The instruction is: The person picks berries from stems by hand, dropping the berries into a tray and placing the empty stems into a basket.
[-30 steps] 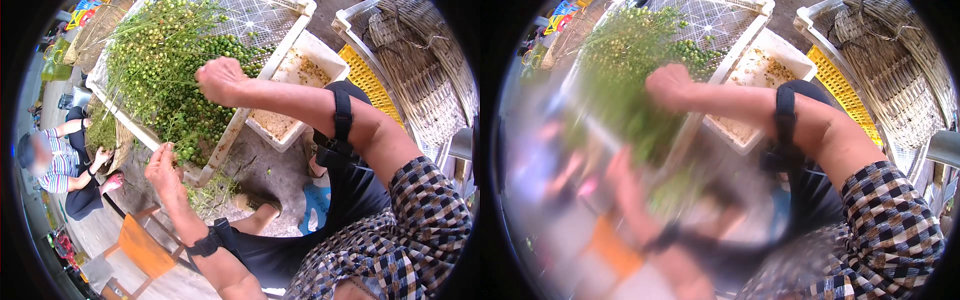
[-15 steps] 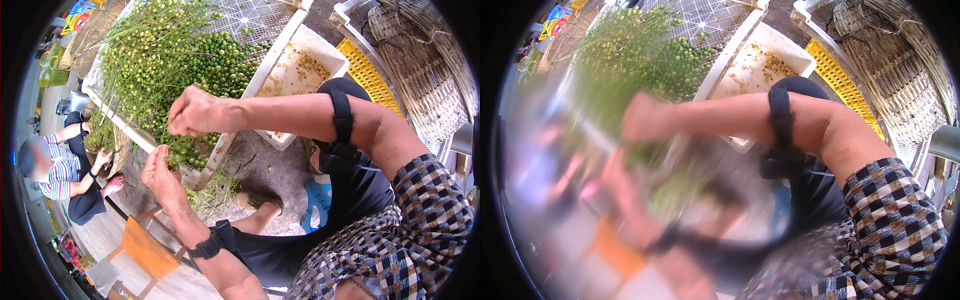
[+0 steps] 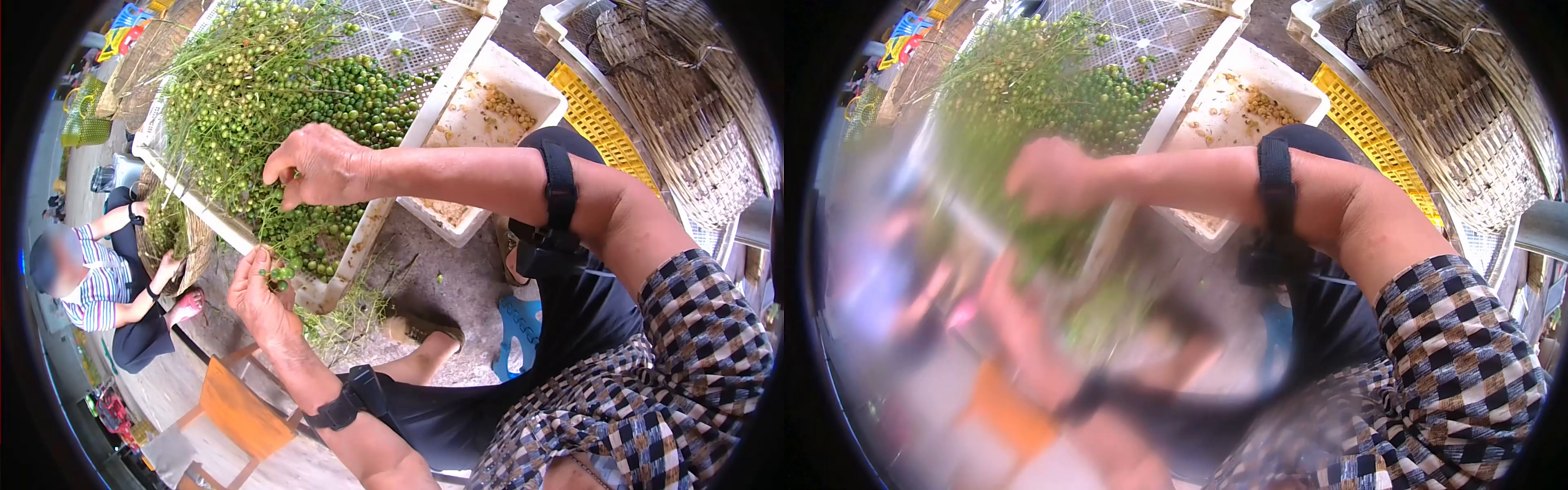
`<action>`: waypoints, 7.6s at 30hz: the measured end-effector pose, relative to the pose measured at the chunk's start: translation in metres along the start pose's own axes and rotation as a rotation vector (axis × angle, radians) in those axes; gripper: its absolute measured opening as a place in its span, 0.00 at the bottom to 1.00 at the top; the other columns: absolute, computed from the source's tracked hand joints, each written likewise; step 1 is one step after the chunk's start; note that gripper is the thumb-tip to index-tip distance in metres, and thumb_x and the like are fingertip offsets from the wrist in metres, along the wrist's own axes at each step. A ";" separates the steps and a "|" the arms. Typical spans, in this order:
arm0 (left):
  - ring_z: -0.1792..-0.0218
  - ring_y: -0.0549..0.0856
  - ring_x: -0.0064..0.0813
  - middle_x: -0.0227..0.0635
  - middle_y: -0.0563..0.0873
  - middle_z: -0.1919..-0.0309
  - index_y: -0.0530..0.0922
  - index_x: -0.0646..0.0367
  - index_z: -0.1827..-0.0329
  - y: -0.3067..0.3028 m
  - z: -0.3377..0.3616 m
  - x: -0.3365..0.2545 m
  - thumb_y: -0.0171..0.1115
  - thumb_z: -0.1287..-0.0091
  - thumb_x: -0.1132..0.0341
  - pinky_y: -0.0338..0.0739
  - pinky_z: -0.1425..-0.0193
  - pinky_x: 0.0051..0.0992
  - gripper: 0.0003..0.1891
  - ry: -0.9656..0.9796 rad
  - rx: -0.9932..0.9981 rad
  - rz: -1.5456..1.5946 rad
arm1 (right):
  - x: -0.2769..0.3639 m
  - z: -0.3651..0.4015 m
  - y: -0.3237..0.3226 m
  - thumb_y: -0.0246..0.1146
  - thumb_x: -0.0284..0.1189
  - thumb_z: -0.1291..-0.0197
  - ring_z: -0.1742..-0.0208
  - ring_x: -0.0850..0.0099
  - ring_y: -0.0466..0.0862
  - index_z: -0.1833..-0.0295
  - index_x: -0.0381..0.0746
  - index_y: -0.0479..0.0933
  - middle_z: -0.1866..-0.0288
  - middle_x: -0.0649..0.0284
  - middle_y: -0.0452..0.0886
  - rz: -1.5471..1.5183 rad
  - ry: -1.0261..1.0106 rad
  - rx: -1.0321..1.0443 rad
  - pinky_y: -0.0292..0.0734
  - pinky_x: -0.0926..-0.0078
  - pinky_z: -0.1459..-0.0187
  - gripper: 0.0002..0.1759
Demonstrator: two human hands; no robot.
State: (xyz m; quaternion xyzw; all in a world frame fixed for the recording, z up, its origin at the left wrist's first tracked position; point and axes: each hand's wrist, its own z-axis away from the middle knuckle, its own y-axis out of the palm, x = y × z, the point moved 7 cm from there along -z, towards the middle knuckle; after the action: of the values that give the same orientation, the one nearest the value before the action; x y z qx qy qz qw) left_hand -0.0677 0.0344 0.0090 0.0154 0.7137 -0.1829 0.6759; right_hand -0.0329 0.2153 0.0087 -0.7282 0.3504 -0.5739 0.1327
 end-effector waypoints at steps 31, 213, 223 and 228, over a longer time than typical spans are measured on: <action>0.86 0.72 0.13 0.28 0.77 0.82 0.78 0.65 0.66 -0.007 0.009 -0.005 0.62 0.46 0.71 0.61 0.87 0.09 0.07 -0.251 -0.004 0.090 | -0.016 0.005 0.039 0.56 0.26 0.48 0.83 0.78 0.73 0.75 0.31 0.74 0.79 0.63 0.76 0.309 -0.127 0.740 0.70 0.78 0.84 0.09; 0.91 0.66 0.12 0.31 0.76 0.82 0.76 0.65 0.66 -0.019 0.019 0.013 0.61 0.43 0.69 0.51 0.94 0.10 0.08 -0.414 -0.058 0.253 | -0.023 0.023 0.076 0.56 0.18 0.53 0.74 0.71 0.79 0.57 0.23 0.72 0.65 0.49 0.78 -1.280 0.368 0.526 0.80 0.75 0.76 0.15; 0.91 0.66 0.13 0.31 0.75 0.83 0.76 0.66 0.66 -0.023 0.019 0.017 0.61 0.44 0.69 0.53 0.93 0.09 0.08 -0.430 -0.049 0.234 | -0.026 0.009 0.067 0.60 0.21 0.54 0.80 0.79 0.77 0.68 0.32 0.77 0.74 0.60 0.79 -1.121 0.216 0.372 0.72 0.82 0.82 0.06; 0.90 0.68 0.14 0.31 0.76 0.83 0.76 0.66 0.65 -0.023 0.020 0.016 0.61 0.44 0.71 0.54 0.92 0.10 0.08 -0.518 -0.117 0.263 | -0.038 0.004 0.065 0.54 0.18 0.54 0.78 0.74 0.78 0.62 0.27 0.75 0.69 0.56 0.79 -1.184 0.309 0.396 0.76 0.78 0.77 0.11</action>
State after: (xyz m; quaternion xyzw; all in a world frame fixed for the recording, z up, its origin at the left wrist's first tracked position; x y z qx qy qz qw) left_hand -0.0563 0.0036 -0.0017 0.0216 0.5187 -0.0500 0.8532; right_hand -0.0558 0.1931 -0.0591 -0.6689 -0.2083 -0.7023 -0.1265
